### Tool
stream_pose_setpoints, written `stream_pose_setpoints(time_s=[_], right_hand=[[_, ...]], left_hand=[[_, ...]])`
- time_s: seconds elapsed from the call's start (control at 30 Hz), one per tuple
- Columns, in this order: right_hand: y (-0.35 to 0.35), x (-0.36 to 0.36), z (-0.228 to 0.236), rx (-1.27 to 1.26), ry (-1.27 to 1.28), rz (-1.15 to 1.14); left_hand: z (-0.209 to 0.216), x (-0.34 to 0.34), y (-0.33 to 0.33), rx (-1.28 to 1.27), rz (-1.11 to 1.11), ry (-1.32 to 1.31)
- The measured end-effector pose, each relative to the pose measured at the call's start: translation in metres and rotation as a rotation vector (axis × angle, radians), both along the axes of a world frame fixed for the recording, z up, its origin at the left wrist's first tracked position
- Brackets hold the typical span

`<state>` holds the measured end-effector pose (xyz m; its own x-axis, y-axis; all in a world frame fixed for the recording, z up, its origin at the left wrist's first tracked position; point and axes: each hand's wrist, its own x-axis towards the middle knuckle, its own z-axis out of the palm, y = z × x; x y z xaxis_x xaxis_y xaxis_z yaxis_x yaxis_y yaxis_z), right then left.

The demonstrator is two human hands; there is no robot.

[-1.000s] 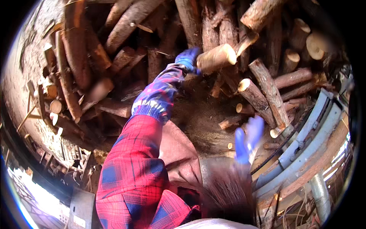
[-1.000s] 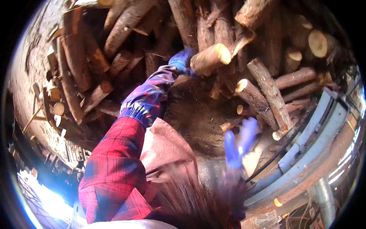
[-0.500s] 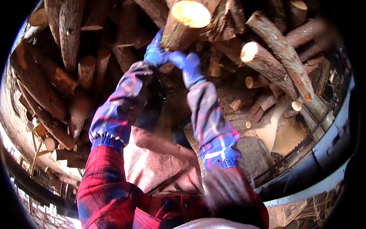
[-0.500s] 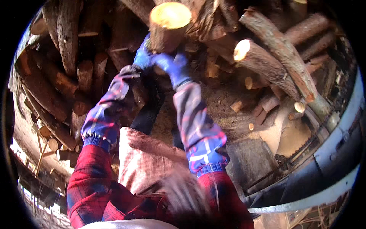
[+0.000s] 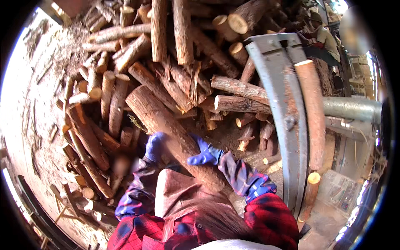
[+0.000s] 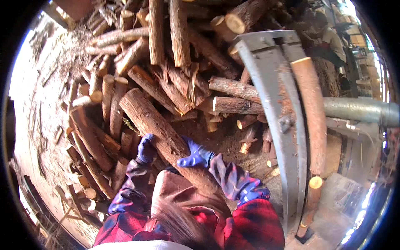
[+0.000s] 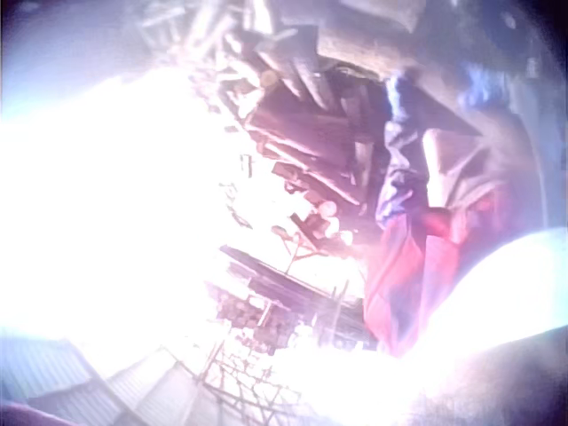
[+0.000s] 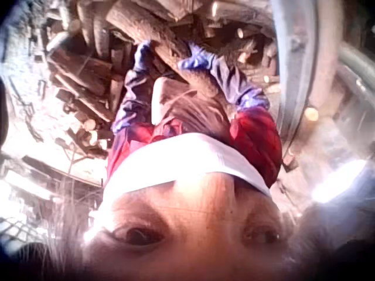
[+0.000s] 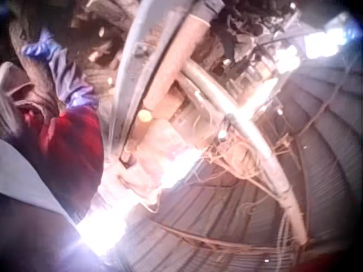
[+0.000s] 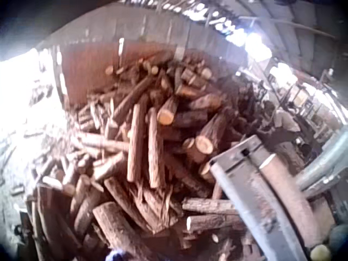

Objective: The person picks up logs from a large pile and places them onto a log splitter. They then push the logs into the machine to split them and remove the processed pieces.

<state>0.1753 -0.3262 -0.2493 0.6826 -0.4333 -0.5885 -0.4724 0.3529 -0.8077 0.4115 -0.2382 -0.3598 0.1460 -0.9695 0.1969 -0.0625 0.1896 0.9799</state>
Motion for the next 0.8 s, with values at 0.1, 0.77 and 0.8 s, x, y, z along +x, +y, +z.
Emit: stream_pose_setpoints(time_s=[0.1,0.77,0.8], right_hand=[[0.012,0.004,0.062,-0.108,-0.116,-0.104],[-0.207,-0.078,0.325,-0.666,-0.427,-0.583],[-0.253,-0.05,0.292,-0.59,-0.547,-0.597]], left_hand=[[0.044,-0.021,-0.002,0.2,0.166,0.77],[0.362,-0.111,-0.249,0.005,-0.258,0.482],[0.343,-0.074,-0.256,0.076,-0.121,0.459]])
